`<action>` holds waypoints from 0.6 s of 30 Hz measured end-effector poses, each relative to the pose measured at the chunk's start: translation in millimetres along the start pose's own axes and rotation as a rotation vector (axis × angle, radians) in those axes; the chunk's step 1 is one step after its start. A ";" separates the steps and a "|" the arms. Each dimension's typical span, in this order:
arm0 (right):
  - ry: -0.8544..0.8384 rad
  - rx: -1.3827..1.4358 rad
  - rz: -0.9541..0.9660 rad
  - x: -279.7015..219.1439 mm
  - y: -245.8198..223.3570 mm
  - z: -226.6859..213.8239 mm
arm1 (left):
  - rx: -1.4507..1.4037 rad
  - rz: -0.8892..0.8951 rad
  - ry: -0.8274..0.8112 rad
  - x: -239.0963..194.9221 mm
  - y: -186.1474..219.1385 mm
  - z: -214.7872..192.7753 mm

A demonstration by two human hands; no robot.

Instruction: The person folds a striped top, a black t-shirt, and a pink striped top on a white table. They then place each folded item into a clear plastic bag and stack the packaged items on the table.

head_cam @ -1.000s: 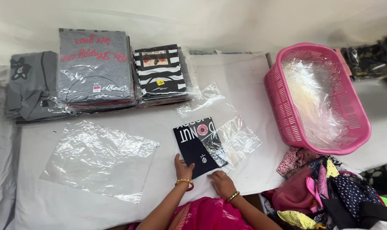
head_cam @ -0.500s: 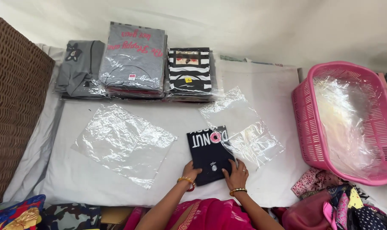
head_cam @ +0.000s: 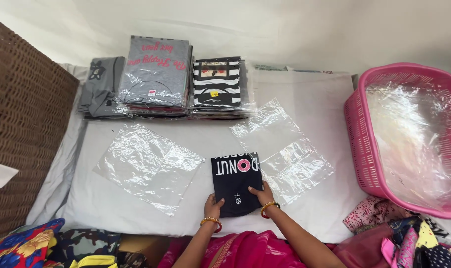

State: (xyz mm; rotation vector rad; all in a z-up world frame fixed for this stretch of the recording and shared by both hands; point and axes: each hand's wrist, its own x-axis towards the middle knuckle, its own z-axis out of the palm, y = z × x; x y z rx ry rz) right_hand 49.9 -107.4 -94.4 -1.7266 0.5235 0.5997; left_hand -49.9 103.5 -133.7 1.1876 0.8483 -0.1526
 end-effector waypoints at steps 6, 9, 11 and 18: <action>-0.322 0.184 -0.024 -5.7 -10.5 -8.8 | -0.008 0.079 -0.014 -33.7 38.0 25.6; -0.438 0.069 -0.189 -13.7 -10.1 -14.5 | 0.105 0.191 -0.093 -60.3 56.0 47.1; -0.488 -0.003 -0.294 -20.2 -14.2 -18.5 | 0.195 0.248 -0.126 -78.2 66.4 65.6; -0.548 -0.118 -0.406 -73.0 -65.6 -53.1 | 0.285 0.431 -0.241 -115.9 75.7 118.0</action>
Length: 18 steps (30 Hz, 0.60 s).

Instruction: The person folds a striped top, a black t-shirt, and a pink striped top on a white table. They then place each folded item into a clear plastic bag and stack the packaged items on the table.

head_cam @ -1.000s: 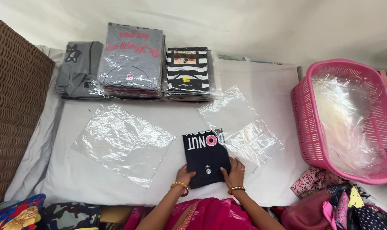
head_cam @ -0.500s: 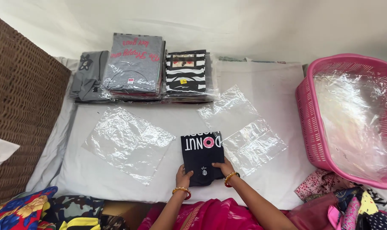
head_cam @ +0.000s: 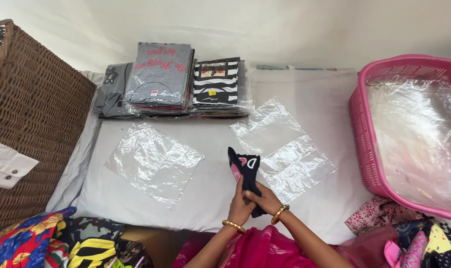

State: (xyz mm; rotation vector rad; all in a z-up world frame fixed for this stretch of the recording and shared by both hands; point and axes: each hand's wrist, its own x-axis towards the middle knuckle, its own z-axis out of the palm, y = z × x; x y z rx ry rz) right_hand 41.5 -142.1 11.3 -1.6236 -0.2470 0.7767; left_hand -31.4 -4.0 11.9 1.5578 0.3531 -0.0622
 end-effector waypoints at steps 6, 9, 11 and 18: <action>0.119 -0.184 0.023 -28.6 16.4 -51.6 | -0.112 -0.085 -0.284 9.0 3.8 38.9; 0.239 -0.319 -0.008 -52.6 36.8 -89.6 | -0.299 -0.241 -0.502 21.8 -2.0 51.3; 0.323 -0.421 -0.018 -77.3 42.7 -114.1 | -0.243 -0.311 -0.605 31.6 -21.3 57.0; 0.678 -0.928 0.280 -152.3 28.9 -176.9 | 0.844 0.279 -0.481 69.0 -62.4 89.8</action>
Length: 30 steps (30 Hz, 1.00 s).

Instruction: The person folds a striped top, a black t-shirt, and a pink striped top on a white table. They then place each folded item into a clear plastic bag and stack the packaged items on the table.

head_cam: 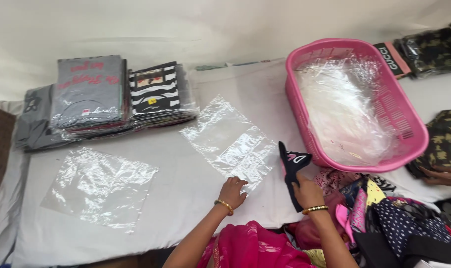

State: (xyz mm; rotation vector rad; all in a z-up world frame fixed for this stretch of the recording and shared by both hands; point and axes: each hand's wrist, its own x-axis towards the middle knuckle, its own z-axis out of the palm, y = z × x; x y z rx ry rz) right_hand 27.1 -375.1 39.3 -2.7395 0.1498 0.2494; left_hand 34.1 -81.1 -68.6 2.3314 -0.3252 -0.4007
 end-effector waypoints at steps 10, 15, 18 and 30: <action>-0.005 -0.076 0.049 -16.2 18.6 -1.7 | 0.565 0.082 -0.088 47.9 -4.7 12.6; -0.109 -0.098 0.051 -23.0 -1.7 -15.2 | 0.565 0.210 -0.068 55.6 -28.9 15.2; -0.103 -0.081 0.014 -21.8 -7.0 -21.6 | 0.596 0.242 -0.027 53.5 -13.3 3.1; -0.127 -0.051 -0.091 -24.3 -19.9 -30.6 | 0.446 0.169 -0.063 59.4 -8.6 -3.7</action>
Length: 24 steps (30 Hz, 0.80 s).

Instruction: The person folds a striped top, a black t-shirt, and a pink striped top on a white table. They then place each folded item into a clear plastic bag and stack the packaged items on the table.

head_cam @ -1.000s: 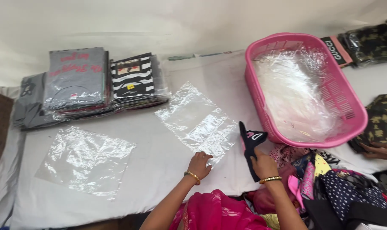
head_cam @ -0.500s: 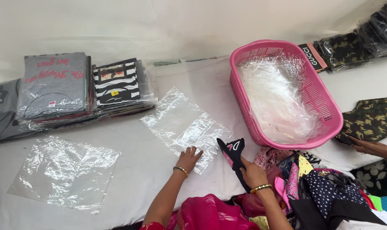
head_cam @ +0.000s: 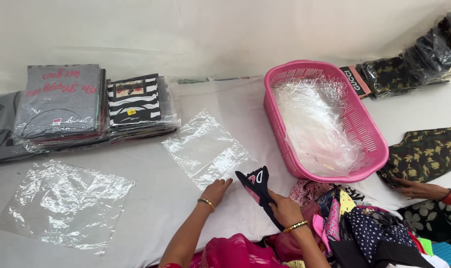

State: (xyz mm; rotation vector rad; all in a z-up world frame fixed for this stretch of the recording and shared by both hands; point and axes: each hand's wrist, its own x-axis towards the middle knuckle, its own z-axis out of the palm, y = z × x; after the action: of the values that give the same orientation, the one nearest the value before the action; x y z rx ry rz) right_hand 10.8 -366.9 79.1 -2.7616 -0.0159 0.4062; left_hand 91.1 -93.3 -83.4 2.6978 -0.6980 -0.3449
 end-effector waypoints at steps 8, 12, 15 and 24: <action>0.068 0.020 -0.049 -0.6 0.2 -5.0 | -0.152 0.130 0.037 -22.3 -12.8 5.2; 0.169 0.029 -0.113 -4.2 -16.6 -18.5 | -0.202 0.085 0.090 -26.8 -1.2 -5.3; 0.267 0.076 -0.234 -3.9 -19.7 -7.5 | -0.251 0.015 0.092 -31.8 16.7 -31.7; -0.038 -0.001 -0.235 -3.1 -16.5 21.9 | -0.216 -0.170 0.051 -19.8 -3.9 0.0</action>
State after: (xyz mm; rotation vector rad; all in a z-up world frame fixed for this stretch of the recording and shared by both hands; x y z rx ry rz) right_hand 2.3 -344.2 65.9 -2.7104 -0.3458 0.3943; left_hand 76.0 -80.1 -82.0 2.5544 -0.3922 -0.3689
